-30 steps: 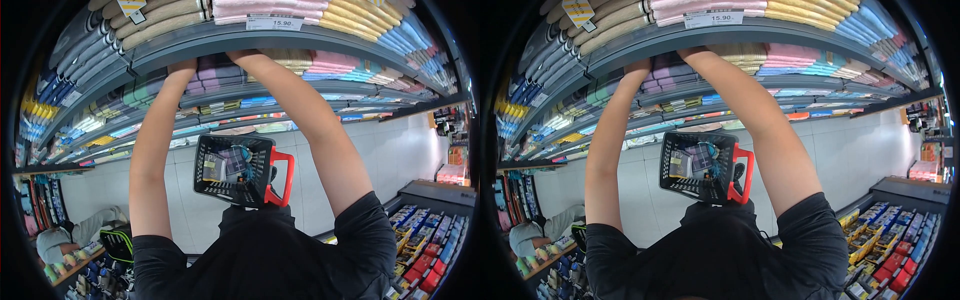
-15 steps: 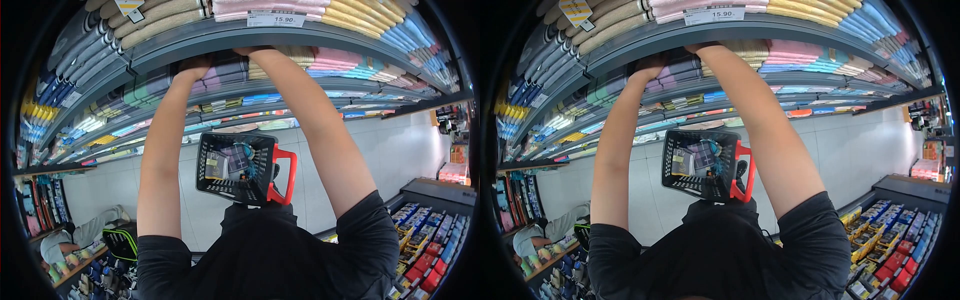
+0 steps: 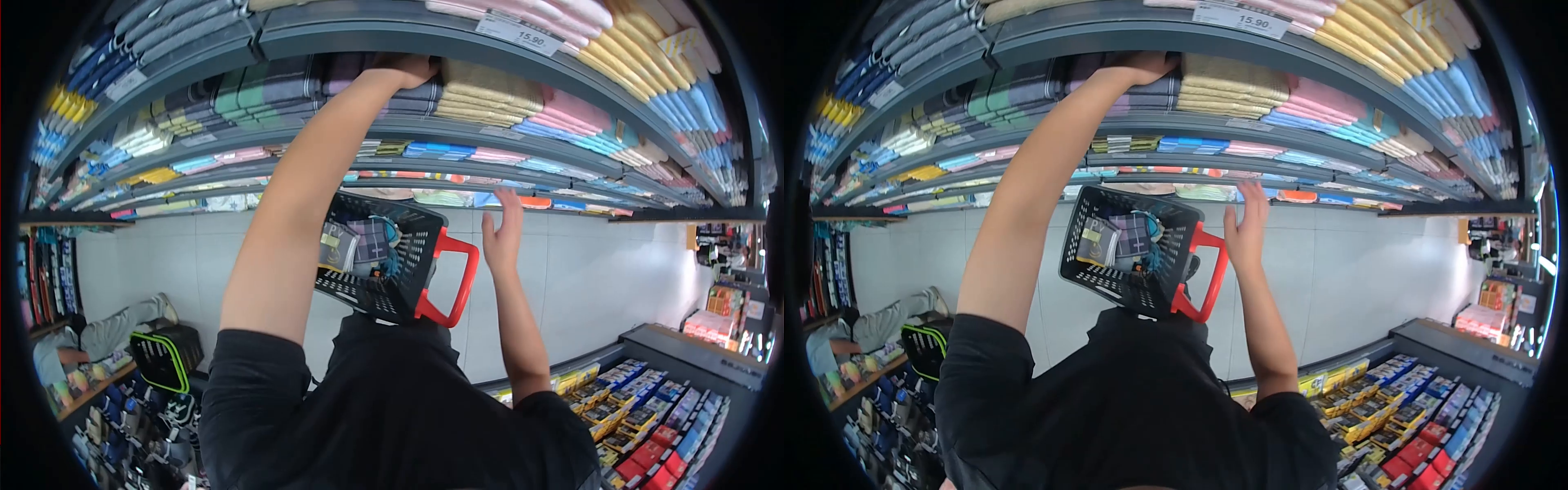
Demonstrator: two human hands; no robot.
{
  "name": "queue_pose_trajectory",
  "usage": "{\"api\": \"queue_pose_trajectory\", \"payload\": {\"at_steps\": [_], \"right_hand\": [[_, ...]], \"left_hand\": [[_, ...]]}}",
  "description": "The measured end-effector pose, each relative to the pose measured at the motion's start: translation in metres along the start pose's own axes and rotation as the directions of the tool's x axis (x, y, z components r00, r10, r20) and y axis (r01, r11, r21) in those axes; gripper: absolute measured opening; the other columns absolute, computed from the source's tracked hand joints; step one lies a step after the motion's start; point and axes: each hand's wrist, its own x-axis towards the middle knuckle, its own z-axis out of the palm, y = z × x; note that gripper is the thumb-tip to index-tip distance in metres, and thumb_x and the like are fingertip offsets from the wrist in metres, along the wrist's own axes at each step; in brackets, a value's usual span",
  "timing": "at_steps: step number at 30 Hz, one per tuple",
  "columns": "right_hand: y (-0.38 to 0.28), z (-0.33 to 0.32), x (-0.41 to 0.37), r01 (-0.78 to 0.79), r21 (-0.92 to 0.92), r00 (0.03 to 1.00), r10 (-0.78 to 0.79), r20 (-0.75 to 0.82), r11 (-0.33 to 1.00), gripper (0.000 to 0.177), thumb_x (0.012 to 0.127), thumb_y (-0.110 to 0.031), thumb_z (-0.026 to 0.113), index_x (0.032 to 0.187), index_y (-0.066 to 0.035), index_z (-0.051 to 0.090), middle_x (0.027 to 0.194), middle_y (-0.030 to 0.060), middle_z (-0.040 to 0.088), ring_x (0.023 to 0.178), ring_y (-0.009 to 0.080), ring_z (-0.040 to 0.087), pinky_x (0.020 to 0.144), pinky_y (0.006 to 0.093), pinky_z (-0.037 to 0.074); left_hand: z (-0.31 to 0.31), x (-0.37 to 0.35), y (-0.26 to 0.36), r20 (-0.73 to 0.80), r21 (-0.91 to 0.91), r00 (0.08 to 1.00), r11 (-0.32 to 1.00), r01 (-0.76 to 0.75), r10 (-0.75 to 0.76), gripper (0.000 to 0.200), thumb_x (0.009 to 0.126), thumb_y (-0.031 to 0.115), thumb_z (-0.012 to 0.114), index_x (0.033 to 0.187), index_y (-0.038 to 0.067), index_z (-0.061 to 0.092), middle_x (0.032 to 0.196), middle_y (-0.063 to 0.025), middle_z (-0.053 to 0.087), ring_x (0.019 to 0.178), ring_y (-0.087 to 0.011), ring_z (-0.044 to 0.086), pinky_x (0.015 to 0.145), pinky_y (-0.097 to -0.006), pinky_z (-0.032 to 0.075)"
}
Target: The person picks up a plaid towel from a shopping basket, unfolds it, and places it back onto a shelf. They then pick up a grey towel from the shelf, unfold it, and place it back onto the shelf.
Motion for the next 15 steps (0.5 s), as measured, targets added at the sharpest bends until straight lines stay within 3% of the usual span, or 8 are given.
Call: {"api": "queue_pose_trajectory", "payload": {"at_steps": [5, 6, 8, 11, 13, 14, 15], "right_hand": [[0.041, 0.02, -0.102, -0.222, -0.053, 0.969, 0.227, 0.102, 0.974, 0.062, 0.081, -0.006, 0.068, 0.136, 0.003, 0.04, 0.136, 0.0268, 0.044, 0.13, 0.0425, 0.039, 0.108, 0.0473, 0.034], [0.044, 0.025, -0.114, -0.305, -0.006, 0.946, 0.304, 0.111, 0.952, 0.064, 0.081, -0.007, 0.068, 0.137, 0.004, 0.039, 0.135, 0.0272, 0.044, 0.129, 0.0419, 0.04, 0.107, 0.0476, 0.035], [0.048, 0.037, -0.133, -0.458, 0.087, 0.885, 0.445, 0.134, 0.885, 0.067, 0.082, -0.008, 0.067, 0.139, 0.005, 0.035, 0.132, 0.0281, 0.046, 0.128, 0.0407, 0.042, 0.106, 0.0484, 0.036], [0.087, 0.072, -0.17, -0.409, -0.062, 0.904, 0.414, 0.11, 0.91, 0.066, 0.086, -0.009, 0.064, 0.141, 0.003, 0.03, 0.125, 0.025, 0.052, 0.113, 0.0341, 0.058, 0.092, 0.0436, 0.049], [0.066, 0.071, -0.164, -0.689, 0.242, 0.724, 0.639, 0.258, 0.683, 0.056, 0.088, -0.008, 0.061, 0.136, 0.001, 0.034, 0.117, 0.02, 0.056, 0.096, 0.0276, 0.065, 0.077, 0.0369, 0.054], [0.055, 0.069, -0.159, -0.786, 0.361, 0.613, 0.703, 0.36, 0.501, 0.051, 0.089, -0.008, 0.059, 0.134, 0.0, 0.036, 0.113, 0.0174, 0.058, 0.087, 0.0244, 0.069, 0.07, 0.0336, 0.056], [0.051, 0.068, -0.156, -0.793, 0.356, 0.604, 0.712, 0.357, 0.495, 0.047, 0.09, -0.007, 0.057, 0.132, -0.001, 0.037, 0.109, 0.016, 0.059, 0.079, 0.0215, 0.068, 0.063, 0.0316, 0.055]], "left_hand": [[0.024, 0.011, -0.015, -0.02, 0.145, 0.993, 0.983, 0.115, -0.113, 0.071, 0.086, 0.055, 0.048, 0.141, 0.01, 0.046, 0.146, -0.0155, 0.043, 0.134, -0.0319, 0.041, 0.111, -0.0454, 0.034], [0.025, 0.01, -0.011, 0.046, 0.094, 0.982, 0.979, 0.178, -0.183, 0.076, 0.084, 0.053, 0.052, 0.147, 0.014, 0.036, 0.152, -0.011, 0.035, 0.142, -0.0287, 0.03, 0.116, -0.0498, 0.02], [0.029, 0.001, -0.002, -0.042, 0.08, 0.982, 0.979, 0.188, -0.185, 0.073, 0.085, 0.052, 0.052, 0.144, 0.013, 0.04, 0.151, -0.0124, 0.037, 0.14, -0.0293, 0.032, 0.115, -0.0495, 0.022], [0.03, -0.018, 0.011, -0.175, 0.064, 0.968, 0.979, 0.194, -0.181, 0.068, 0.086, 0.051, 0.052, 0.14, 0.01, 0.045, 0.148, -0.0144, 0.04, 0.137, -0.0302, 0.036, 0.113, -0.0491, 0.025], [0.013, -0.059, 0.034, 0.015, -0.293, 0.982, 0.939, 0.182, -0.186, 0.056, 0.089, 0.044, 0.055, 0.129, 0.005, 0.052, 0.139, -0.0173, 0.048, 0.129, -0.0334, 0.044, 0.108, -0.049, 0.031], [0.02, -0.088, 0.044, -0.228, -0.276, 0.973, 0.961, -0.021, -0.044, 0.046, 0.088, 0.034, 0.06, 0.121, 0.003, 0.056, 0.129, -0.0185, 0.053, 0.122, -0.0359, 0.048, 0.104, -0.0488, 0.036], [0.028, -0.119, 0.053, -0.475, -0.288, 0.874, 0.921, -0.264, 0.102, 0.044, 0.088, 0.026, 0.063, 0.122, 0.0, 0.055, 0.128, -0.0206, 0.053, 0.123, -0.0384, 0.047, 0.102, -0.0462, 0.038]]}}
